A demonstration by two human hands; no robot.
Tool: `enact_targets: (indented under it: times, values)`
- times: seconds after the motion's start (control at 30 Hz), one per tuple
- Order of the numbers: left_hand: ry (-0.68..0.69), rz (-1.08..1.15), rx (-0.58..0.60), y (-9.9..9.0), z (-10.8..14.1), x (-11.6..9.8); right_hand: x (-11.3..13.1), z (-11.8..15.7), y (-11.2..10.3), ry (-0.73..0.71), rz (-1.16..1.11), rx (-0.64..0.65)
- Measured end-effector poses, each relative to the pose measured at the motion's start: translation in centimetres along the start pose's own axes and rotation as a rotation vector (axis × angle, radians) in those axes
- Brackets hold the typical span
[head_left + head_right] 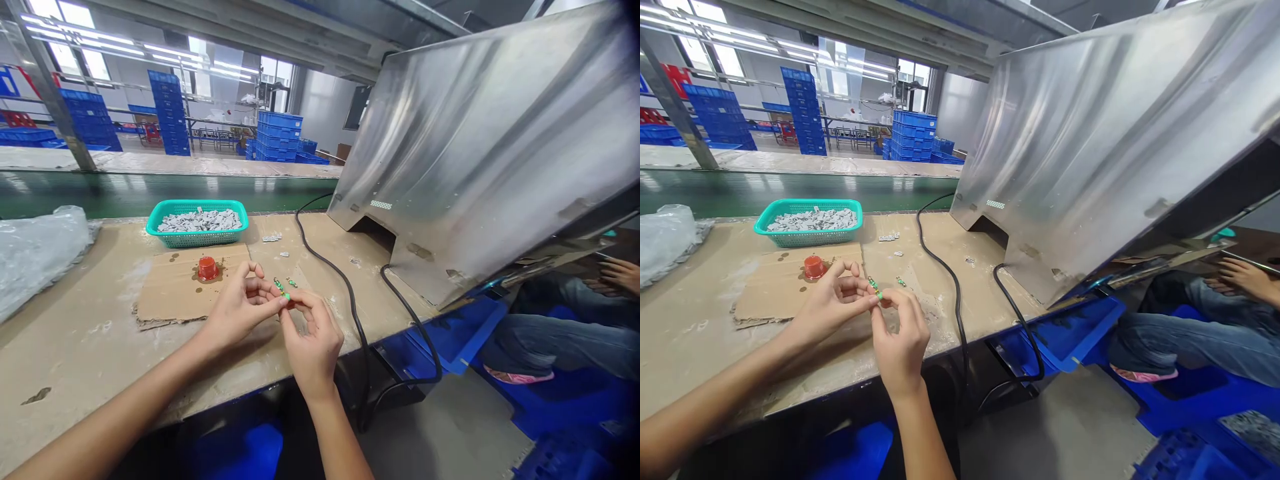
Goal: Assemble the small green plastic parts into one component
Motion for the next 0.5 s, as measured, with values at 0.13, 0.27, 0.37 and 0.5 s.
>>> enact_targets:
  times: [0.13,0.27,0.37,0.5]
  values:
    - [-0.061,0.075,-0.013,-0.1,0.0,-0.3,-0.2,0.0,0.5,0.031,-0.057,-0.026]
    - [-0.076,0.145,-0.018,-0.2,-0.1,-0.6,-0.4,-0.3,1.0,0.087,-0.141,-0.024]
    - [-0.117,0.186,-0.020,-0.4,-0.1,-0.4,-0.5,-0.5,1.2,0.105,-0.145,-0.011]
    - [-0.252,0.218,0.010,-0.3,-0.1,0.5,-1.0,-0.1,0.9,0.178,-0.105,0.076]
Point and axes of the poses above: each hand's wrist, its own z-axis away from the middle knuckle, its own y-axis out of the palm, x = y × z, the point moved 4 cm from there along -z, towards the middle knuckle, and after that the axes turned 8 degrees about -z, right-handed, at the moved point
